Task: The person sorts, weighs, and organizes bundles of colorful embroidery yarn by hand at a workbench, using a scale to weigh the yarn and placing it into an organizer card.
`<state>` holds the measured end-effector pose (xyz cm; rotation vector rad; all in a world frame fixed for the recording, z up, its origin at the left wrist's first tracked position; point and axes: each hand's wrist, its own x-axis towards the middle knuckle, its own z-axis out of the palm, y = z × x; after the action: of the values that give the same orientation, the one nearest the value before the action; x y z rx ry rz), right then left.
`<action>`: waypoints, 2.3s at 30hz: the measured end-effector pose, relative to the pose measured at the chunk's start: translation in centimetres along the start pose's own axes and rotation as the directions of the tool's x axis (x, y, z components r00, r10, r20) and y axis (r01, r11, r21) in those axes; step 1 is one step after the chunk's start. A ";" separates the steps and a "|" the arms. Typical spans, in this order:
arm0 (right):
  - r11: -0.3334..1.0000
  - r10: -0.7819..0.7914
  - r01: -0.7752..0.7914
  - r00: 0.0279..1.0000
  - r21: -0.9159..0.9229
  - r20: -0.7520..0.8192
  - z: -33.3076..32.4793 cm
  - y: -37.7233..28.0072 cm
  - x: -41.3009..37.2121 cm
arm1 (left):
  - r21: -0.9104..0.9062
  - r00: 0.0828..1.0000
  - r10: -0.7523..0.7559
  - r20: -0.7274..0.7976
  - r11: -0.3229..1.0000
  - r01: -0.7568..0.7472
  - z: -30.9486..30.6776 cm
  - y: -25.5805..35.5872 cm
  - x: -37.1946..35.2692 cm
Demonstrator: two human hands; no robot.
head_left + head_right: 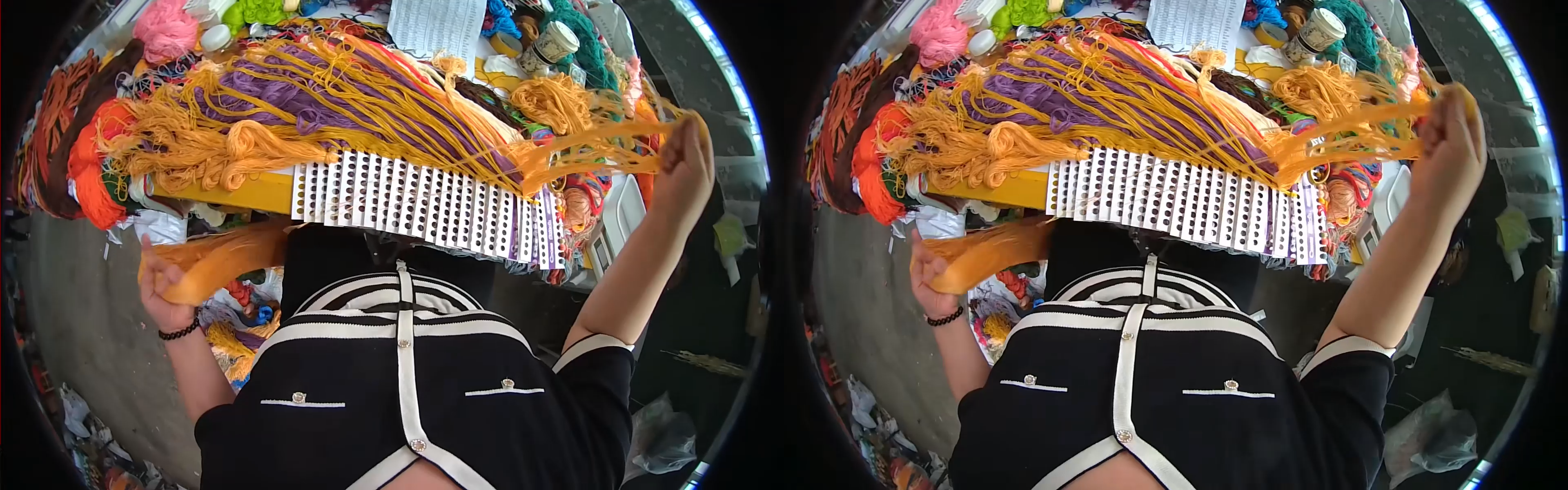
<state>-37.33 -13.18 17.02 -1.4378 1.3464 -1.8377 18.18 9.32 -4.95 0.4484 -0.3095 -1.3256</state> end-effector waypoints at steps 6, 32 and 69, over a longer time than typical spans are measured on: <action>0.885 0.394 -0.370 0.276 -0.282 0.877 11.2 2.2 -13.5 | 0.034 0.816 -0.347 0.462 0.927 0.375 6.5 -9.3 3.4; 0.870 0.301 -0.477 0.711 0.122 0.635 5.8 3.3 -9.1 | 0.911 0.912 -0.372 0.171 0.413 -0.002 11.5 -13.9 5.0; 0.830 0.494 0.204 0.164 -0.520 0.853 20.5 14.2 -15.1 | 0.737 0.865 -0.425 -0.267 0.488 0.468 8.7 -21.6 15.2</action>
<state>-16.31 -15.66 -3.00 -2.0444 1.1170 0.0361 -1.01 -10.53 -8.32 1.4029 -0.7932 -1.6451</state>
